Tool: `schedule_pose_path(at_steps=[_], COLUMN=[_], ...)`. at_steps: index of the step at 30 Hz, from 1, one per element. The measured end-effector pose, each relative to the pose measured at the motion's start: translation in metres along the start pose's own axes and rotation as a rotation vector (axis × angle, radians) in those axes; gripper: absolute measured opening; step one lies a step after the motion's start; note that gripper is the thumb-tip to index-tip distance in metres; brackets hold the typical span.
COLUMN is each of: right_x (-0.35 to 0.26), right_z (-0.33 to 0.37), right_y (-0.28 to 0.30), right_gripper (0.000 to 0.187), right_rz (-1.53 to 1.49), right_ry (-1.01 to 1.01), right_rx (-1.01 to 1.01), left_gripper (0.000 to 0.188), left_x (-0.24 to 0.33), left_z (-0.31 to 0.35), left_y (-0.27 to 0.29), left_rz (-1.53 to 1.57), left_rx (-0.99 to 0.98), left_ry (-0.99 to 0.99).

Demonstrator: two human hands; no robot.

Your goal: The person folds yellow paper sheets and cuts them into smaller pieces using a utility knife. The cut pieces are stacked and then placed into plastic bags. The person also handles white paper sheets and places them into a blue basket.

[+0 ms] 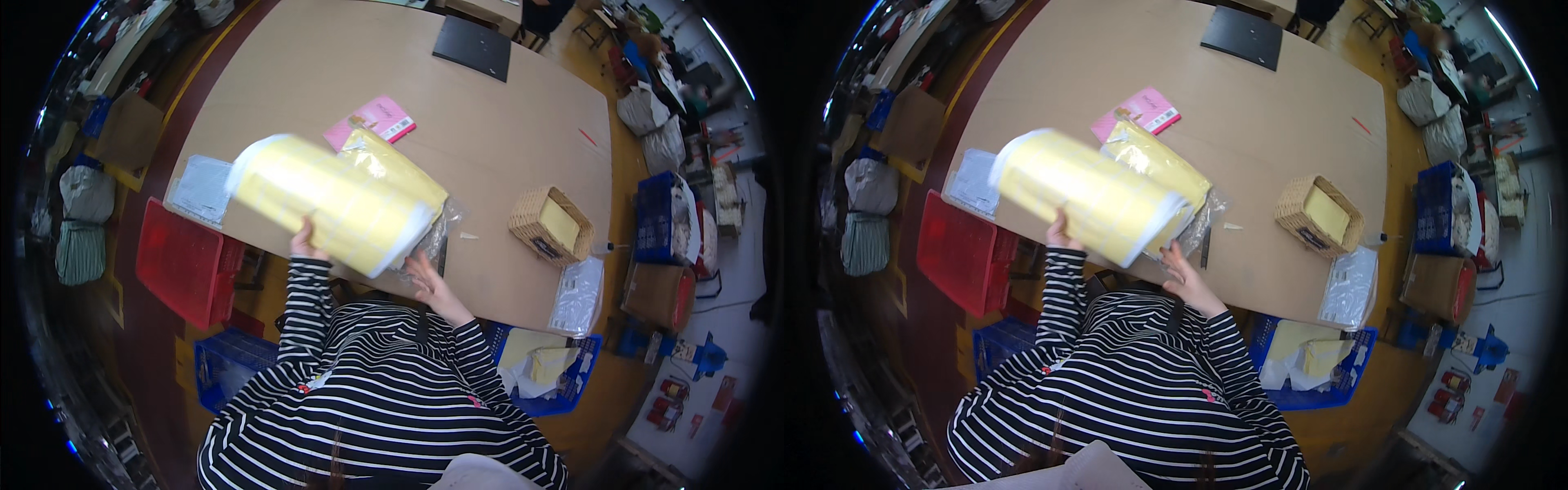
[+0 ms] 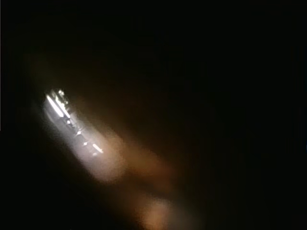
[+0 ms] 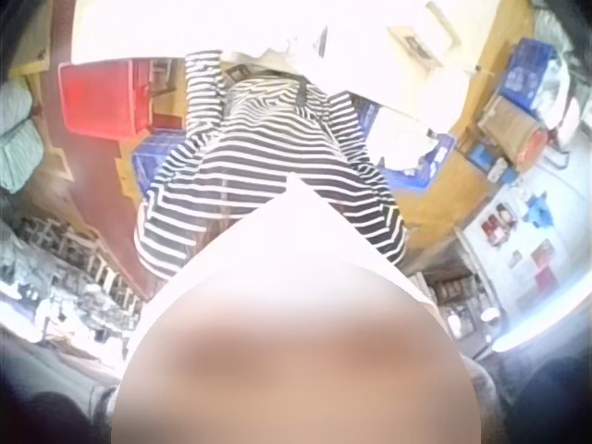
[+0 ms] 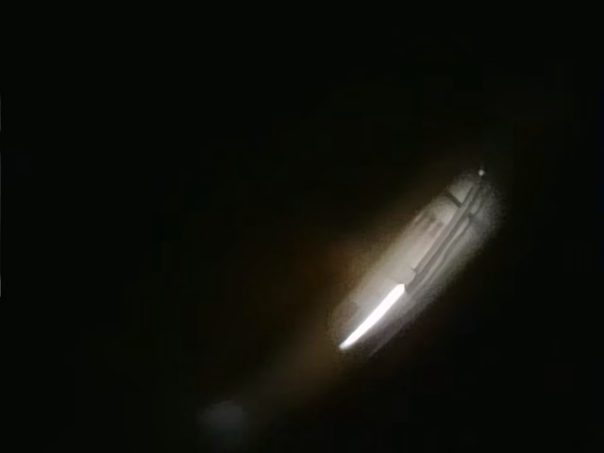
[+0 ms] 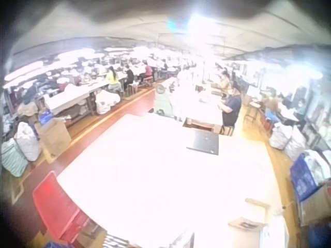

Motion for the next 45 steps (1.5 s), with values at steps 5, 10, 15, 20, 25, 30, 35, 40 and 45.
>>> schedule_pose_path(at_steps=[5, 10, 15, 20, 25, 30, 35, 40, 45], right_x=[-0.013, 0.010, 0.087, 0.113, 0.089, 0.065, 0.118, 0.140, 0.106], right_z=[0.044, 0.133, 0.215, 0.238, 0.228, 0.230, 0.254, 0.251, 0.237], right_y=[0.059, 0.114, 0.147, 0.185, 0.213, 0.242, 0.260, 0.253, 0.259], right_gripper=[0.086, 0.055, 0.049, 0.052, 0.052, 0.046, 0.046, 0.045, 0.049], right_rz=[-0.537, -0.416, -0.543, -0.398, -0.252, -0.103, -0.465, -0.509, -0.121], right_ry=[0.215, 0.121, -0.047, -0.128, -0.133, -0.043, -0.264, -0.278, -0.266], right_rx=[0.487, 0.993, 1.316, 1.338, 1.327, 1.184, 1.216, 1.214, 1.118], left_gripper=[0.048, 0.051, 0.060, 0.064, 0.017, 0.032, 0.028, 0.029, 0.032], left_x=[-0.148, -0.289, -0.344, -0.316, -0.258, -0.250, -0.256, -0.225, -0.205], left_z=[-0.023, -0.011, 0.007, 0.004, -0.008, -0.020, -0.044, -0.046, -0.020], left_y=[-0.047, -0.018, 0.048, 0.071, 0.037, 0.034, 0.056, 0.046, 0.017], left_rz=[-0.051, -0.370, -1.424, -2.355, -2.499, -2.732, -2.614, -2.332, -2.206], left_rx=[-0.109, -0.089, -0.044, -0.453, -0.325, -0.150, -0.382, -0.265, -0.113], left_ry=[0.406, 0.634, 0.818, 0.657, -0.304, -0.531, -0.239, -0.326, -0.505])
Point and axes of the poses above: each hand's wrist, its own z-axis away from the middle knuckle, its own y-axis out of the back of the hand, x = y × z, the point moved 7 cm from there along -z, towards the middle knuckle, and after that the axes turned 10 degrees about y, right-handed, at the moved point
